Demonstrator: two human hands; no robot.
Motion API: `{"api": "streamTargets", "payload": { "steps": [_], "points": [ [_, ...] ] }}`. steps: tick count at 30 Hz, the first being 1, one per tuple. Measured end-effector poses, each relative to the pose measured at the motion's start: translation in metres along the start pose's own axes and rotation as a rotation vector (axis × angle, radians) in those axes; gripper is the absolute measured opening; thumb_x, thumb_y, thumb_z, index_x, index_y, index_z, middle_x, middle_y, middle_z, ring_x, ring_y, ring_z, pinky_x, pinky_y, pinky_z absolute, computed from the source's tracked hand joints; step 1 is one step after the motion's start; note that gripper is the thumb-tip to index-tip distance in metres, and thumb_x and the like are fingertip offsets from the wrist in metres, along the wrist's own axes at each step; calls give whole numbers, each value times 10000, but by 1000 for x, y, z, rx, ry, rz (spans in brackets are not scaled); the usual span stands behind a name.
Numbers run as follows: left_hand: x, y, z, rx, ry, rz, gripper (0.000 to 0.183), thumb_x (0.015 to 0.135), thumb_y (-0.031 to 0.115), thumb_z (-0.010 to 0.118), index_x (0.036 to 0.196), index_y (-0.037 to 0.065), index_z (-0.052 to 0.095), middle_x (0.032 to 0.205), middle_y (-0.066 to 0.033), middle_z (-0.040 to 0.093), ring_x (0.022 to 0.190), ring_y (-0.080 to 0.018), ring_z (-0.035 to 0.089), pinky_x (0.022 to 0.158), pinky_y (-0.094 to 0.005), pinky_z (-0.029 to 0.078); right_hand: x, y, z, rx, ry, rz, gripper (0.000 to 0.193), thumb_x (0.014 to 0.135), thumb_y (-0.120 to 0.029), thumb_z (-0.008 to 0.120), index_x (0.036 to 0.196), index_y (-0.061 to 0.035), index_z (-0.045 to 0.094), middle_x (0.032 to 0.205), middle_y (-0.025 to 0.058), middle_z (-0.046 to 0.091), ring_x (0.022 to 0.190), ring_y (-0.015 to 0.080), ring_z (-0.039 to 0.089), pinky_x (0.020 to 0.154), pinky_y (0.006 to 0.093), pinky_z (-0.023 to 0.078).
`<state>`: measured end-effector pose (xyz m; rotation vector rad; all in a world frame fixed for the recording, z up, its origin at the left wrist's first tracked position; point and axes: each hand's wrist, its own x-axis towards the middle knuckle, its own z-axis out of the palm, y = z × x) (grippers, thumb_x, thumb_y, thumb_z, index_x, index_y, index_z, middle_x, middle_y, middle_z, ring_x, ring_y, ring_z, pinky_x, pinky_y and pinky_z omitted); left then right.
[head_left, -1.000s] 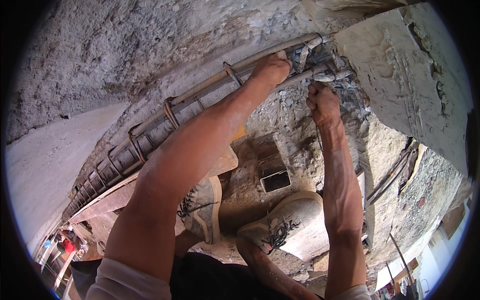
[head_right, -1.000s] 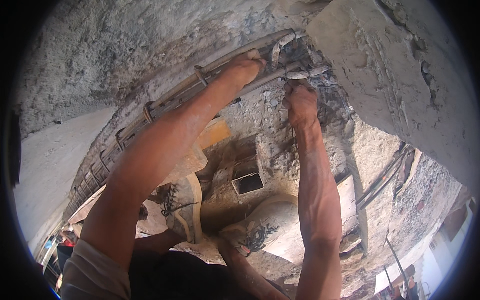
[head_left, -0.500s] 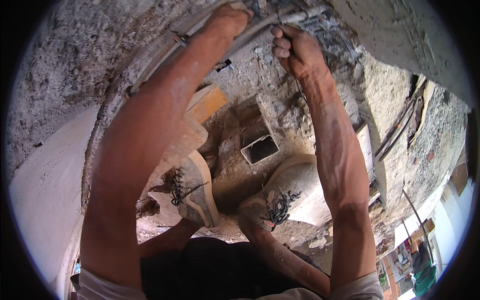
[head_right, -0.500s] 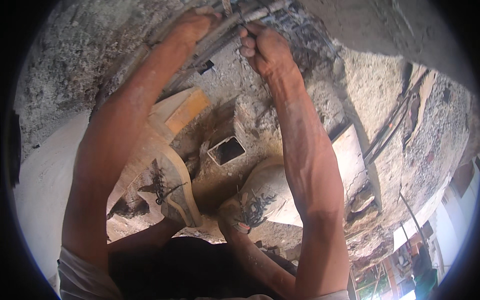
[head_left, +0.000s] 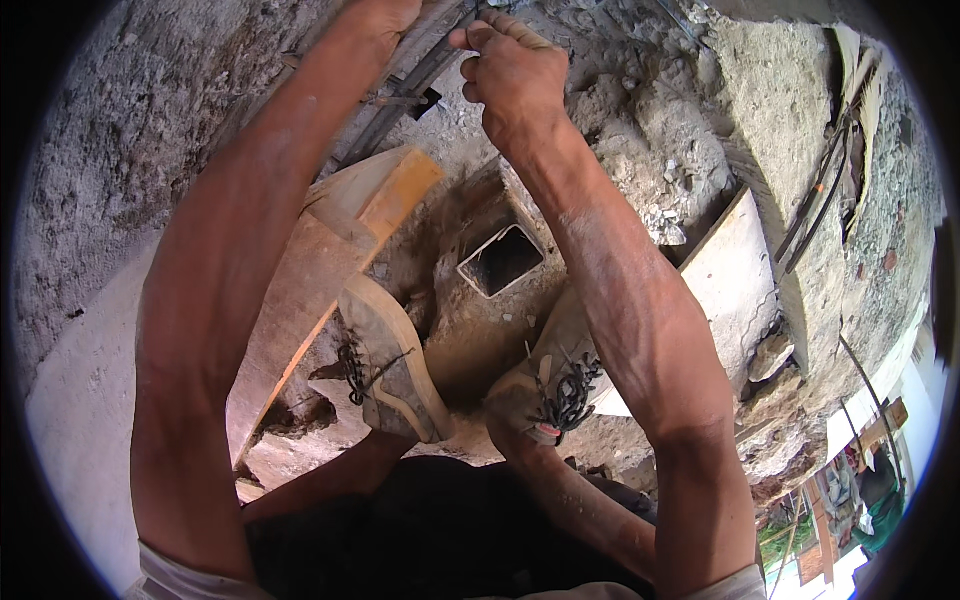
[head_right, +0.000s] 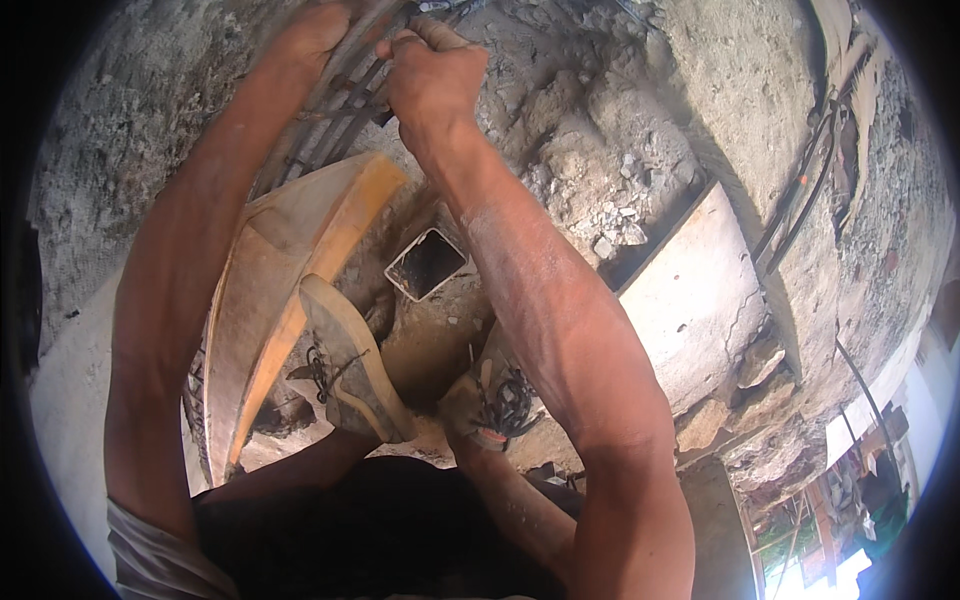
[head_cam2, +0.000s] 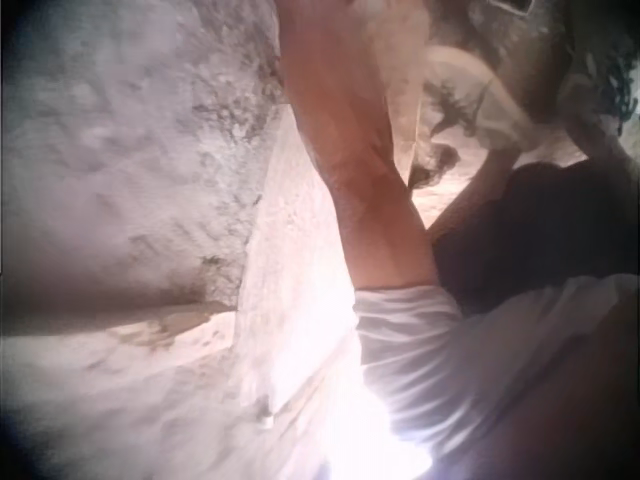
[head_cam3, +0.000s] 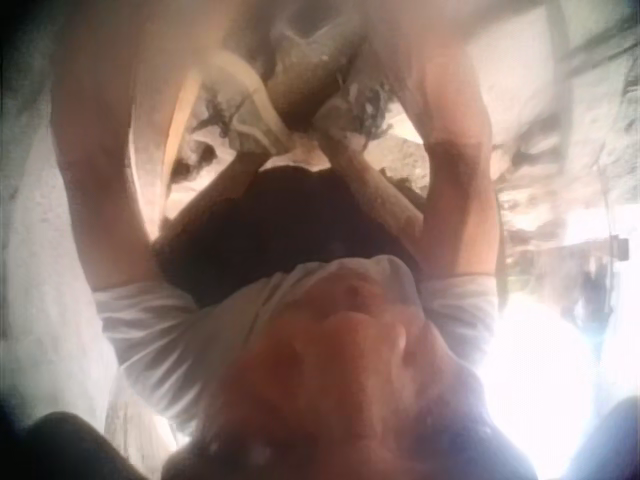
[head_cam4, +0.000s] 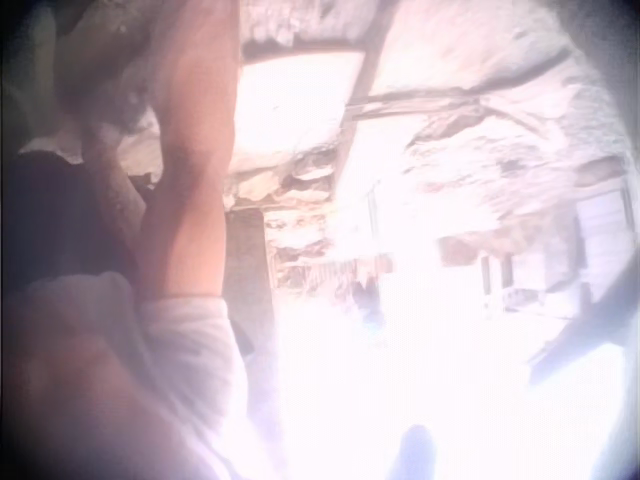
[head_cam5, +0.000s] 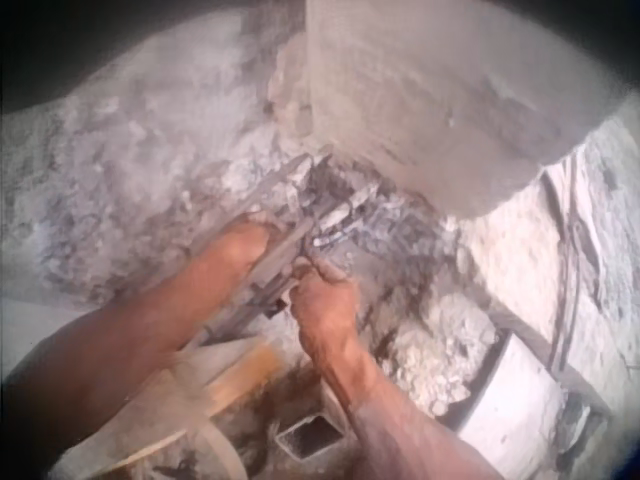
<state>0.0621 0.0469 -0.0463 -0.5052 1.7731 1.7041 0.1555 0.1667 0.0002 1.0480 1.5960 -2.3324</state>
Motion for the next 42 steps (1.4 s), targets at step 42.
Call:
{"api": "streamTargets", "payload": {
  "steps": [42],
  "points": [
    [13, 8, 37, 813, 207, 113, 366, 737, 315, 662, 952, 19, 654, 949, -185, 658, 880, -292, 636, 753, -384, 479, 57, 48, -10, -794, -337, -355, 212, 719, -106, 599, 899, 1, 635, 861, 243, 639, 860, 400, 611, 753, 429, 502]
  ]
}}
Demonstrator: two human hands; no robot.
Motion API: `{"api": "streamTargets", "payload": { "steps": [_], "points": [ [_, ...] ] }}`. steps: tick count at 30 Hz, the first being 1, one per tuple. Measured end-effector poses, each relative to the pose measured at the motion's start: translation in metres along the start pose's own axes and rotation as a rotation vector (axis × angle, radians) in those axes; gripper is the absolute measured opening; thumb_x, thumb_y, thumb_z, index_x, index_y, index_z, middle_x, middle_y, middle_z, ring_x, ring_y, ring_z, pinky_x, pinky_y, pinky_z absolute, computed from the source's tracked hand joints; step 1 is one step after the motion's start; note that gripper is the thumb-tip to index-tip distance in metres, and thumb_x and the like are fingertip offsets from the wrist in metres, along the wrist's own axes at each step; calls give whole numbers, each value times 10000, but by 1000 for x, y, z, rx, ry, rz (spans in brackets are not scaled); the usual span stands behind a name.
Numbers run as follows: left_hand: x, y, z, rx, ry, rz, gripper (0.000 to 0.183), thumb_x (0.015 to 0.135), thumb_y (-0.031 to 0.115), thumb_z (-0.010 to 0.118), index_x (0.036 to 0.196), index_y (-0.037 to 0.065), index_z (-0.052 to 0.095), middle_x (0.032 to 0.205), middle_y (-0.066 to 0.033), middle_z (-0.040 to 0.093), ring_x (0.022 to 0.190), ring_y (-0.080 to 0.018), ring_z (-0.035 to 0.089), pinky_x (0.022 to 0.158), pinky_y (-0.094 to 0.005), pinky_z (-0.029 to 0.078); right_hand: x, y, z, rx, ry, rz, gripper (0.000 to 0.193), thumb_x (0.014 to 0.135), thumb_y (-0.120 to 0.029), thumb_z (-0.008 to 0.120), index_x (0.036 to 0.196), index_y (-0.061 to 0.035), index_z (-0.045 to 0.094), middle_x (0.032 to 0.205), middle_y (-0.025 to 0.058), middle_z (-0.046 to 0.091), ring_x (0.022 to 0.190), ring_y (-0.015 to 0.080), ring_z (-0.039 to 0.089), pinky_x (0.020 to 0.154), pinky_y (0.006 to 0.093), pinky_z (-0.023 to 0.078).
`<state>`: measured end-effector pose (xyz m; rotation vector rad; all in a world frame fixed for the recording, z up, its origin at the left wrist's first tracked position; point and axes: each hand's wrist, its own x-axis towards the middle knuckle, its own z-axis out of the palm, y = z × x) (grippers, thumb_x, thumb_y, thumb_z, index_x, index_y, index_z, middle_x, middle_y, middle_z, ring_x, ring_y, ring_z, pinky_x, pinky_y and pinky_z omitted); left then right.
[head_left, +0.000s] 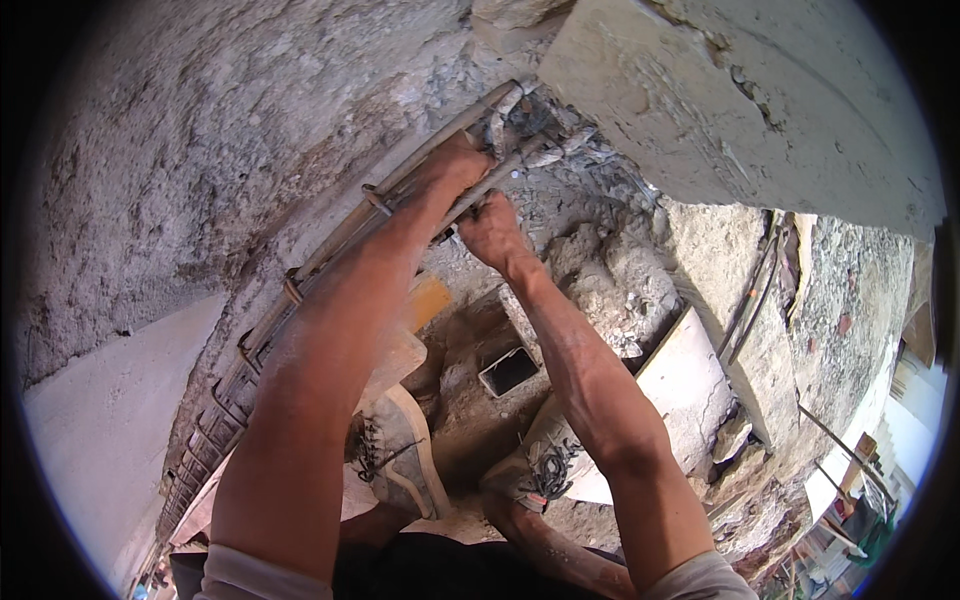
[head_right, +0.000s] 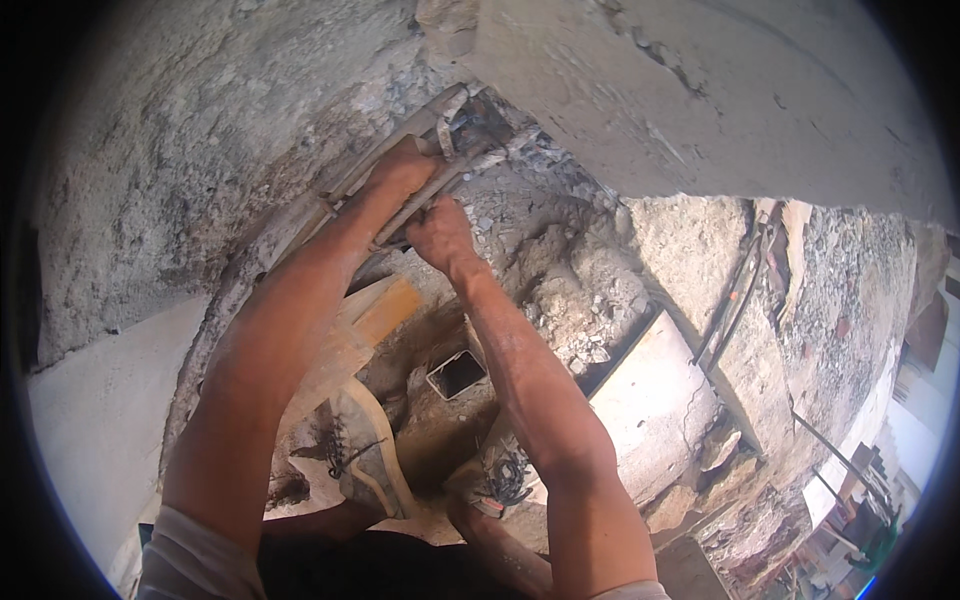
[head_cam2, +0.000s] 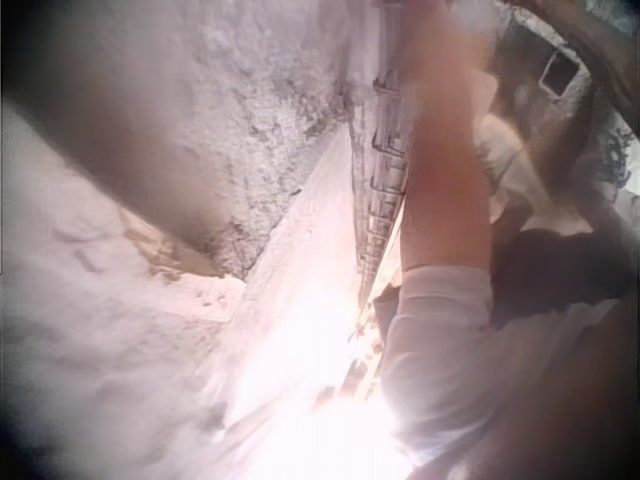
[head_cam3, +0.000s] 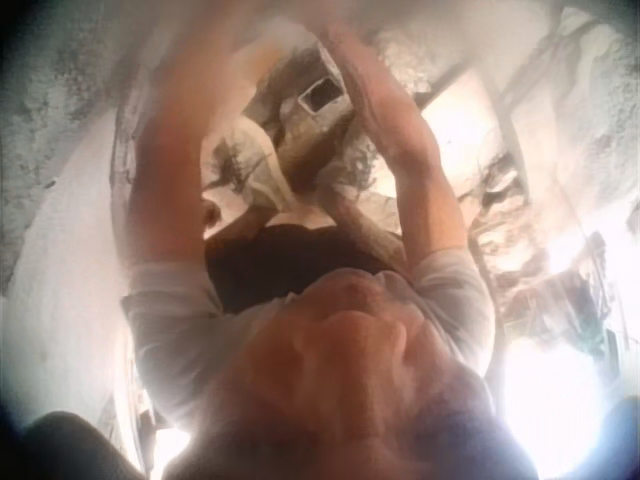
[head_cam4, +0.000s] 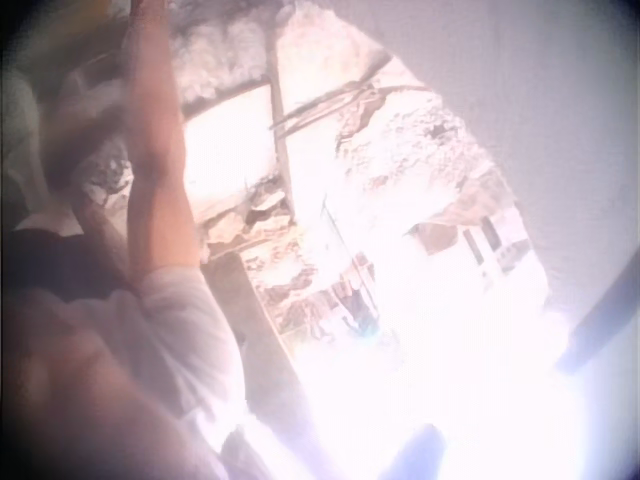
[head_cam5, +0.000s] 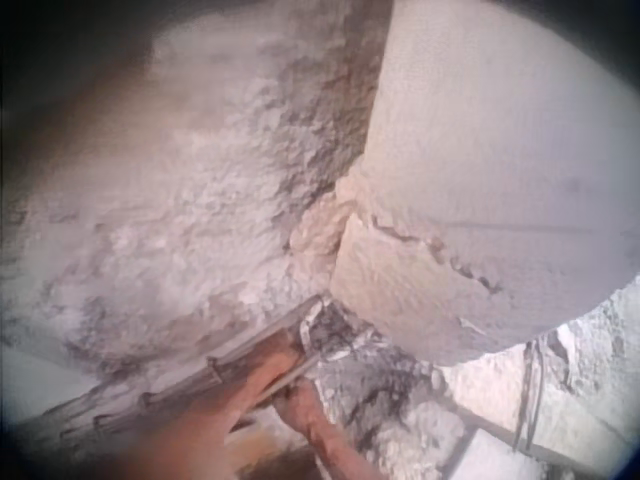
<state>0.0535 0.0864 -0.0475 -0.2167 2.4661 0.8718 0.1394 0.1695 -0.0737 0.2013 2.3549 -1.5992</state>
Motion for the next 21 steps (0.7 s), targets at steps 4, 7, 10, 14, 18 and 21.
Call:
{"api": "streamTargets", "payload": {
  "steps": [4, 7, 10, 14, 18, 21],
  "points": [
    [3, -8, -22, 265, -49, 105, 399, 782, 256, 608, 1064, -26, 595, 1058, -255, 608, 1020, -381, 586, 846, -438, 452, -15, -22, 2, 94, -111, 37, 226, 795, -63, 541, 985, -10, 652, 883, 122, 685, 820, 209, 610, 749, 325, 469],
    [13, -14, -19, 176, -51, 215, 356, 846, 221, 509, 1090, -29, 582, 1041, -262, 609, 1002, -390, 591, 839, -458, 450, -37, -46, -28, 71, -183, 134, 201, 819, -95, 527, 958, 13, 623, 771, 164, 652, 691, 236, 571, 690, 352, 465],
    [9, -8, -11, -98, -19, 382, 389, 906, 278, 441, 1153, -1, 549, 1063, -235, 614, 983, -375, 591, 853, -435, 430, -73, -59, -68, -228, -391, 119, 173, 847, -110, 498, 914, 28, 578, 710, 218, 591, 619, 300, 532, 643, 408, 457],
    [35, -36, -2, 253, 39, 380, 413, 899, 307, 461, 1148, -12, 542, 1061, -228, 618, 982, -378, 590, 857, -435, 430, -148, -97, -131, -308, -457, 205, 231, 886, -198, 505, 914, 22, 570, 740, 246, 585, 709, 379, 580, 670, 447, 469],
    [7, -23, -9, 337, 0, 234, 375, 862, 289, 475, 1055, -15, 580, 950, -259, 619, 895, -389, 609, 795, -453, 455, -203, -92, -181, -393, -393, 409, 455, 924, -403, 471, 1022, 29, 577, 842, 265, 614, 886, 385, 614, 766, 454, 496],
    [11, -34, -6, -4, -12, 77, 390, 869, 352, 466, 1018, 9, 578, 810, -203, 631, 693, -352, 615, 653, -446, 479, -212, -77, -202, -179, -365, 677, 588, 932, -473, 421, 1175, 50, 532, 969, 258, 620, 1050, 362, 570, 889, 431, 463]
  ]
}}
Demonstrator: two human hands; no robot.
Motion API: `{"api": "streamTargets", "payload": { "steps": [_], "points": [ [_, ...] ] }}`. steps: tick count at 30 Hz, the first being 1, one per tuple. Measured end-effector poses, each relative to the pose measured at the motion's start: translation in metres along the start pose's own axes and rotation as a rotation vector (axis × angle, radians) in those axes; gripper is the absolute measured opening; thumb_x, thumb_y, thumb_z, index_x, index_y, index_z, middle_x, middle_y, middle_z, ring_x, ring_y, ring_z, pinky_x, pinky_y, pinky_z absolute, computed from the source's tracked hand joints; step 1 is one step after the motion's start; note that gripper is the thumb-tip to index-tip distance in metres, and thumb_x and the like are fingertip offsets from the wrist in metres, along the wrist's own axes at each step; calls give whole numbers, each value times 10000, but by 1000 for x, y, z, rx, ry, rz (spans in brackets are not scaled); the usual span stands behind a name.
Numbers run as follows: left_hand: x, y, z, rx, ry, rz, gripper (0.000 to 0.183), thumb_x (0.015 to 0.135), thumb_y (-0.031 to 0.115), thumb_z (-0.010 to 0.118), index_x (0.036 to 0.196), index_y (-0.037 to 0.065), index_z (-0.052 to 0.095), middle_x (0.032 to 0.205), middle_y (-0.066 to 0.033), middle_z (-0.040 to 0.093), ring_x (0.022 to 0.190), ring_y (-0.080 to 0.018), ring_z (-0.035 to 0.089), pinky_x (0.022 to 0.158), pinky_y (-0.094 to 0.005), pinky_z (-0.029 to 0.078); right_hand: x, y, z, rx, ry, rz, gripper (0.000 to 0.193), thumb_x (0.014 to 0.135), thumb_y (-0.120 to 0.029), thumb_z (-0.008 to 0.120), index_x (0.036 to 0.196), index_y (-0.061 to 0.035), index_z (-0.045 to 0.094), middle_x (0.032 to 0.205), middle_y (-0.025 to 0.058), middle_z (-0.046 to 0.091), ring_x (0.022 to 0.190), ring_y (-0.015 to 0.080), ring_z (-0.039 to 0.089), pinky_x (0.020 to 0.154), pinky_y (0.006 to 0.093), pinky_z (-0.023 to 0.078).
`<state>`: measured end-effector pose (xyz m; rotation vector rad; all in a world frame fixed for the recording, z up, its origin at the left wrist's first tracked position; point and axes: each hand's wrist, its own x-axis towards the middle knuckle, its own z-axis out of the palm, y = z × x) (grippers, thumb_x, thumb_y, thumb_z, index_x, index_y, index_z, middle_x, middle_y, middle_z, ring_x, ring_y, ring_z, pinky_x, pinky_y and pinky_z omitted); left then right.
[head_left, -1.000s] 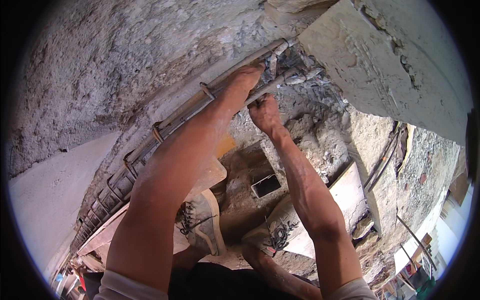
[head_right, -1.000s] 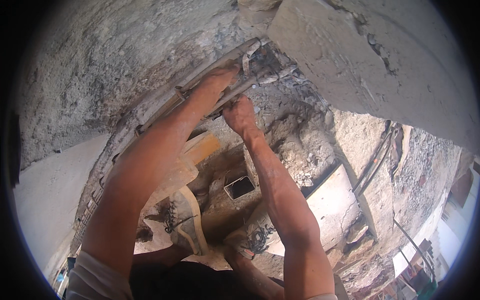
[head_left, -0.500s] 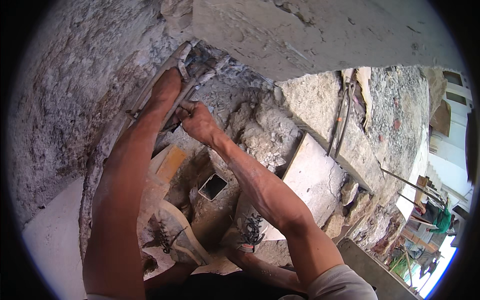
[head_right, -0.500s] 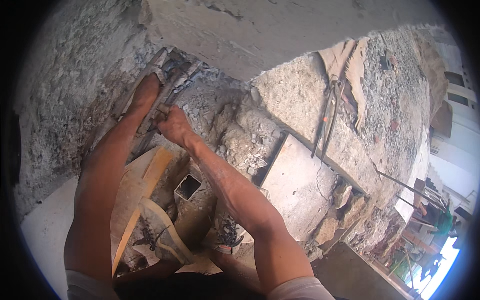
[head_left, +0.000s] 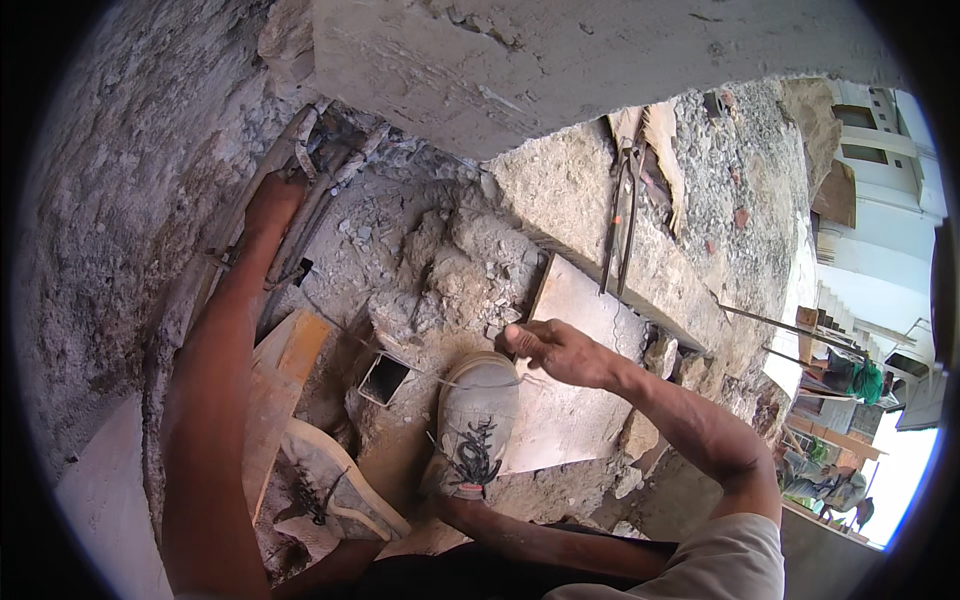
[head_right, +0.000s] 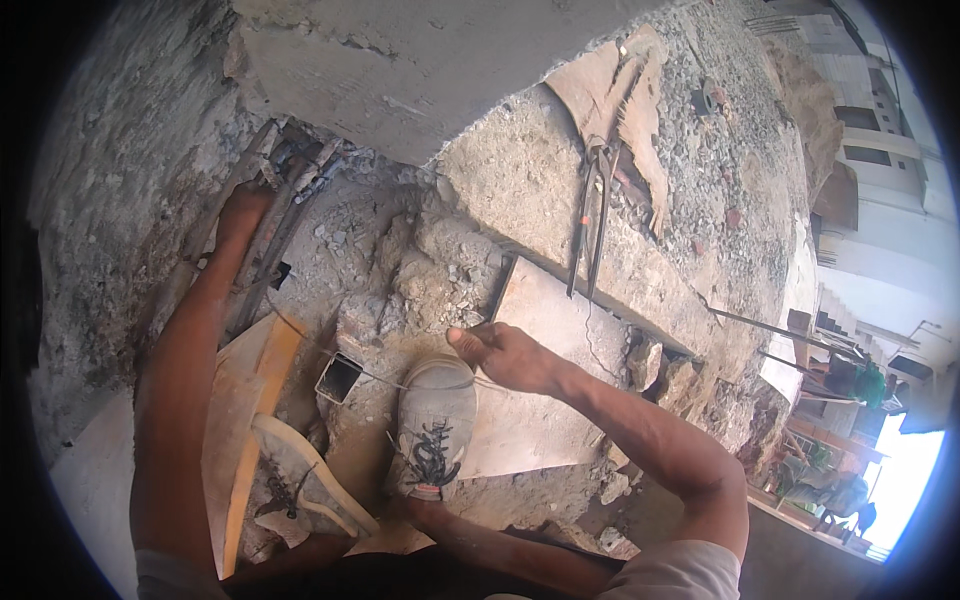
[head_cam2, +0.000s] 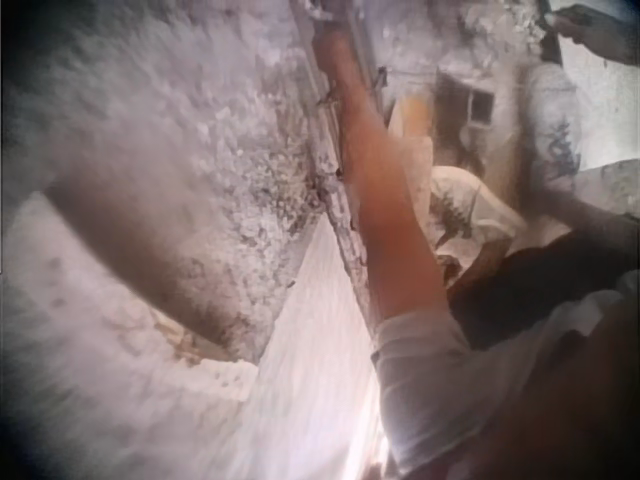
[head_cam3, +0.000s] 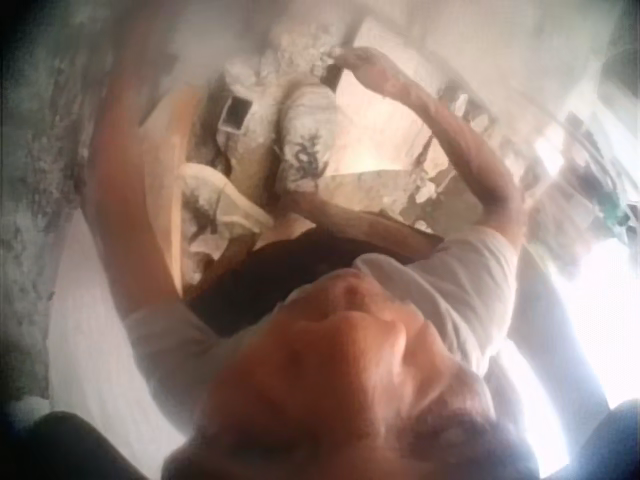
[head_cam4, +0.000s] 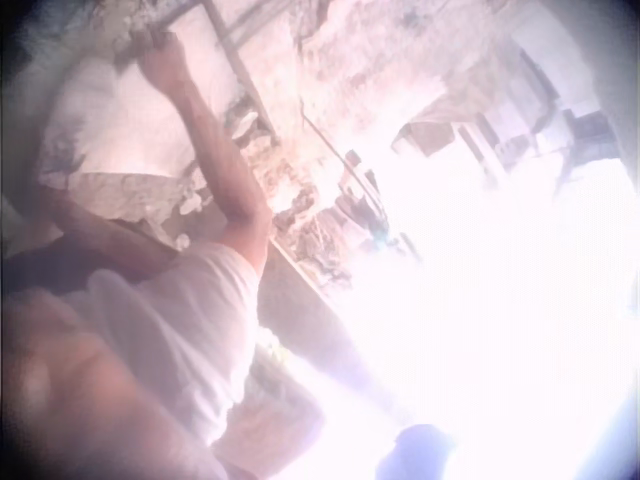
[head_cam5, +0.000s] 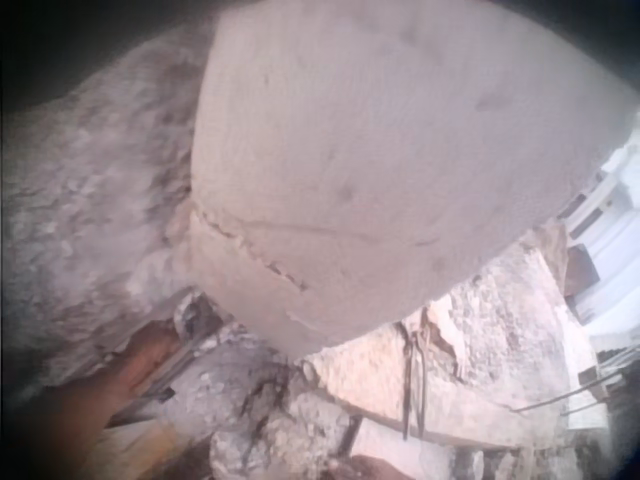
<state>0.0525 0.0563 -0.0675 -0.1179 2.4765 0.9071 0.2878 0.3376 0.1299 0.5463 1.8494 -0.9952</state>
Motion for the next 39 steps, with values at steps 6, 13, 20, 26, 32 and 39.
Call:
{"api": "streamTargets", "payload": {
  "steps": [6, 13, 20, 26, 32, 39],
  "points": [
    [-14, 24, 1, -820, -127, -417, 340, 902, 312, 393, 966, 32, 575, 703, -123, 584, 444, -227, 529, 382, -353, 400, 45, 87, -107, -444, 1112, 217, 792, 843, -480, 567, 1368, 50, 301, 1181, 298, 495, 1168, 368, 477, 953, 461, 416],
    [41, -35, 26, -1249, -70, -410, 211, 898, 215, 482, 1012, 40, 511, 742, -112, 532, 490, -208, 513, 391, -283, 404, 50, 99, -173, -73, 646, 102, 794, 599, -225, 833, 1236, 38, 439, 857, 155, 657, 743, 218, 625, 695, 300, 482],
    [36, -33, 61, -1299, 31, -194, 71, 808, 135, 569, 803, 65, 576, 757, -64, 544, 608, -158, 507, 486, -281, 401, 7, 134, -202, 143, 916, 115, 200, 791, -245, 497, 793, -47, 533, 679, 41, 499, 568, 138, 473, 483, 298, 379],
    [57, -66, 80, -370, 134, 103, 185, 805, 159, 529, 906, 44, 633, 912, -145, 609, 840, -268, 580, 713, -378, 463, -43, 31, -88, 69, 504, -42, 246, 779, -161, 604, 962, -13, 534, 661, 8, 509, 556, 89, 476, 496, 240, 376],
    [-2, 17, 6, -8, -10, -153, 313, 797, 224, 480, 965, 8, 633, 1093, -211, 603, 1045, -373, 568, 840, -408, 454, 20, -48, -5, -120, -48, -274, 529, 795, -119, 601, 1304, -59, 466, 874, 79, 633, 695, 145, 574, 596, 289, 465],
    [-41, 22, -16, -57, -7, -57, 355, 775, 214, 484, 1021, 2, 628, 1100, -228, 598, 1044, -384, 570, 859, -413, 452, 109, -126, 51, 241, -98, -43, 579, 804, -7, 517, 1361, -95, 390, 989, 138, 596, 722, 191, 609, 576, 275, 567]
  ]
}}
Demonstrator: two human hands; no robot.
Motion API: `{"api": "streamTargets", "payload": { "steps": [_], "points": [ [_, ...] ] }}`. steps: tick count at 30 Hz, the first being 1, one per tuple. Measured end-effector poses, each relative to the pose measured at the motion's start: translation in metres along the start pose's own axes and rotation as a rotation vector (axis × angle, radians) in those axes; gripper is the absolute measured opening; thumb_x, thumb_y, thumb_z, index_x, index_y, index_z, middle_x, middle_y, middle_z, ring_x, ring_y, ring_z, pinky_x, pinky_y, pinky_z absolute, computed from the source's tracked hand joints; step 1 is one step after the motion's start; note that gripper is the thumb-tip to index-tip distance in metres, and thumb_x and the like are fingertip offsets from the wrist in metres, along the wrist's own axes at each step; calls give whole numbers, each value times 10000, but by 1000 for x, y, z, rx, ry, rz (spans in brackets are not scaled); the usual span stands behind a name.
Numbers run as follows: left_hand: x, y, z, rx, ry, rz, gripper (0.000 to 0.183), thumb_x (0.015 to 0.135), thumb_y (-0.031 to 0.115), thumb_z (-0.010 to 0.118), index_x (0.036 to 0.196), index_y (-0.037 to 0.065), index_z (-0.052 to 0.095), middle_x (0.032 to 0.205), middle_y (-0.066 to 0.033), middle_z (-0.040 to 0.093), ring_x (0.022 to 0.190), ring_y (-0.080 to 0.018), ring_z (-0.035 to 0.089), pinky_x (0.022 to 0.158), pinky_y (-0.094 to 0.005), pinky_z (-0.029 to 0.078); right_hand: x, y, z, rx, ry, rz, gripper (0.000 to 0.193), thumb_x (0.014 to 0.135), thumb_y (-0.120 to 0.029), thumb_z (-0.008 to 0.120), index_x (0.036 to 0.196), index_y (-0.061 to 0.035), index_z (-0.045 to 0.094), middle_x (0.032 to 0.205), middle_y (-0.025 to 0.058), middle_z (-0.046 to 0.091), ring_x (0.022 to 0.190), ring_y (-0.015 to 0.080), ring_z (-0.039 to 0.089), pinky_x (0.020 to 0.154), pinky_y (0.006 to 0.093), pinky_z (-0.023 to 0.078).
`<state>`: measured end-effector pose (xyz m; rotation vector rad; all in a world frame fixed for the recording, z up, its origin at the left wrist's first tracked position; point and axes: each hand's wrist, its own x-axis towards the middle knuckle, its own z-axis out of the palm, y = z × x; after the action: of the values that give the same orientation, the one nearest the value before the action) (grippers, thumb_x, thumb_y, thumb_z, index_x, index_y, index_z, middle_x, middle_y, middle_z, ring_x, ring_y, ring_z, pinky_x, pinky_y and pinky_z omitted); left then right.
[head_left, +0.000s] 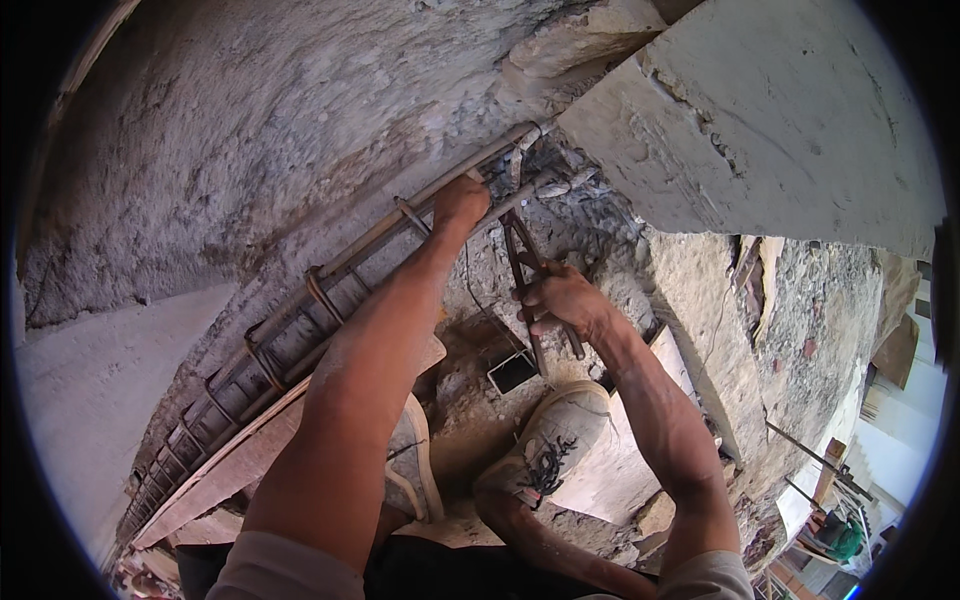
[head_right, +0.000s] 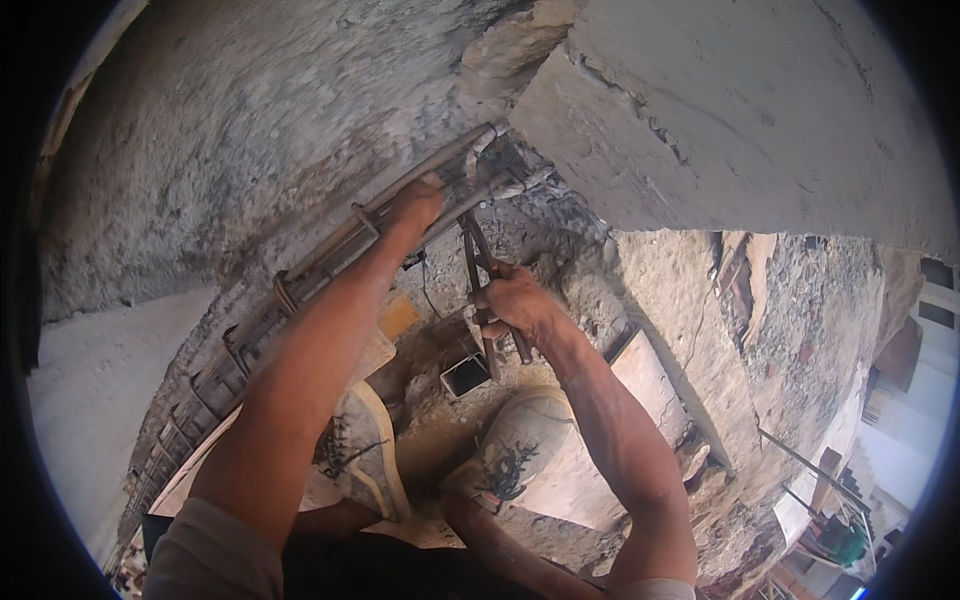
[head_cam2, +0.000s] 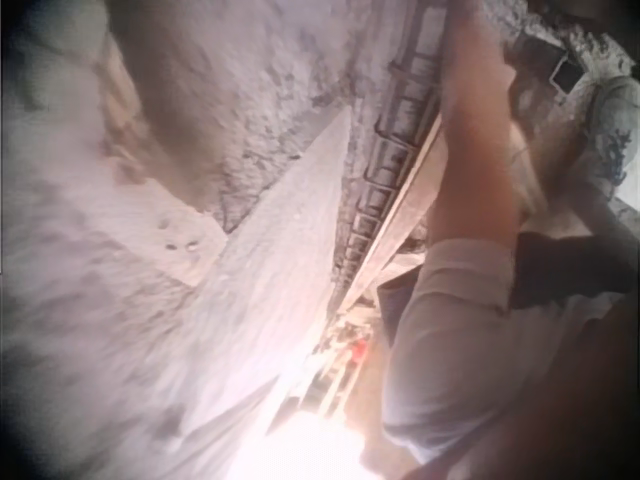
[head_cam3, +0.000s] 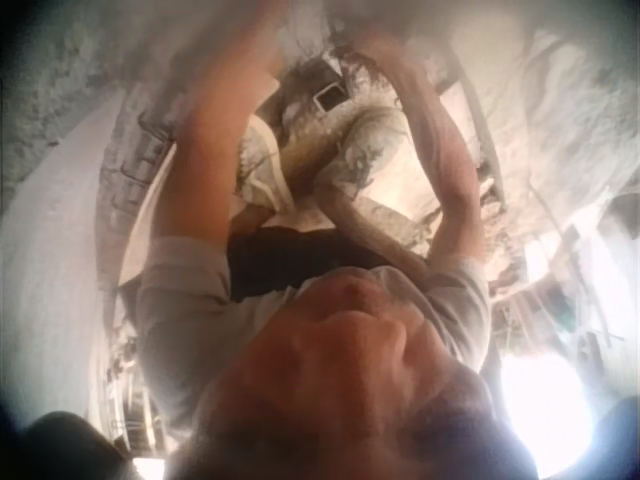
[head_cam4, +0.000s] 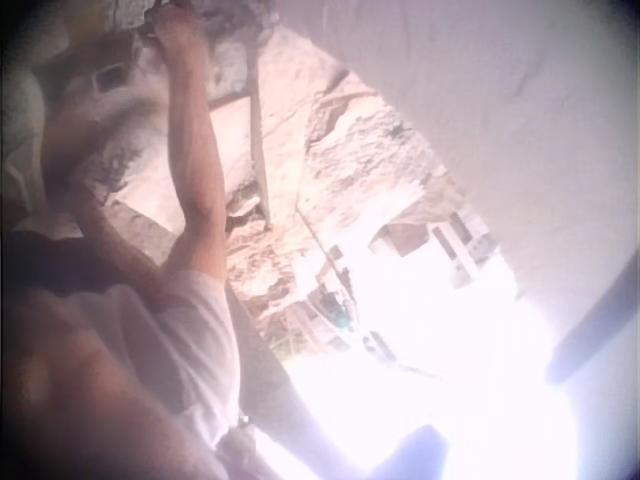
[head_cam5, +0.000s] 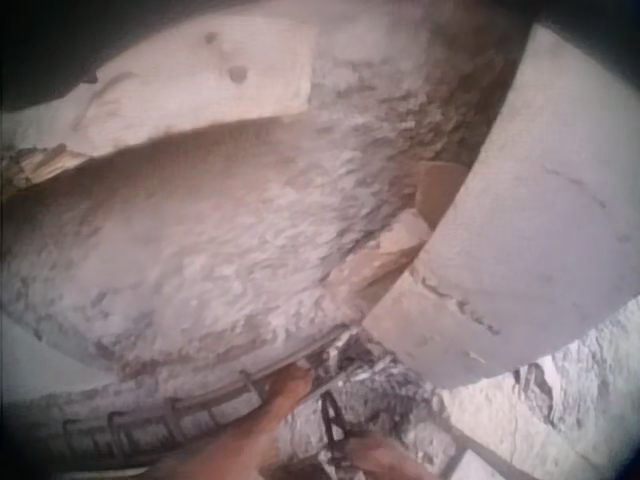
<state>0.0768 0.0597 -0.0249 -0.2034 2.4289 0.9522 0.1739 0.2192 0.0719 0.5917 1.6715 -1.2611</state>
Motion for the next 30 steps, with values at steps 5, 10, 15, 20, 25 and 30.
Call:
{"api": "streamTargets", "payload": {
  "steps": [5, 10, 15, 20, 25, 30],
  "points": [
    [-1, -4, -2, -84, 23, -127, 353, 775, 217, 478, 1011, 0, 625, 1083, -235, 599, 1028, -384, 576, 847, -422, 455, 16, -14, 21, 247, 43, 3, 607, 841, 3, 457, 1414, -90, 278, 997, 166, 538, 710, 245, 594, 587, 349, 594],
    [0, -4, -2, -109, -62, -50, 343, 785, 239, 457, 987, 21, 628, 1069, -234, 599, 1019, -348, 584, 837, -428, 451, 25, -29, 22, 234, 41, 33, 639, 841, -3, 456, 1431, -97, 230, 1086, 189, 496, 764, 275, 583, 646, 406, 603],
    [11, -16, 10, -52, 36, 13, 350, 809, 261, 425, 992, 50, 635, 1084, -205, 603, 1020, -356, 576, 841, -422, 449, 45, -18, 34, 331, 94, 28, 449, 863, -52, 500, 1288, -53, 356, 1053, 186, 527, 752, 288, 602, 591, 397, 585],
    [18, -15, 18, -52, 32, -63, 323, 809, 250, 434, 993, 88, 645, 1077, -193, 610, 1017, -373, 574, 840, -421, 453, 59, -10, 58, 353, 196, -42, 215, 869, -150, 584, 1015, -58, 456, 829, 102, 595, 617, 205, 598, 430, 295, 465],
    [18, -20, 19, -62, 16, -47, 304, 799, 225, 461, 980, 73, 652, 1052, -192, 621, 1012, -372, 580, 832, -419, 462, 57, -12, 77, 447, 253, -5, 245, 893, -272, 578, 958, -57, 480, 729, 60, 583, 541, 178, 573, 405, 300, 443],
    [-13, 0, 1, -50, 15, -38, 335, 844, 272, 457, 1034, 64, 637, 1052, -209, 619, 1011, -377, 581, 842, -436, 455, 53, 5, 76, 866, -43, -179, 358, 976, -351, 404, 933, -15, 520, 775, 77, 578, 630, 189, 571, 572, 366, 524]
  ]
}}
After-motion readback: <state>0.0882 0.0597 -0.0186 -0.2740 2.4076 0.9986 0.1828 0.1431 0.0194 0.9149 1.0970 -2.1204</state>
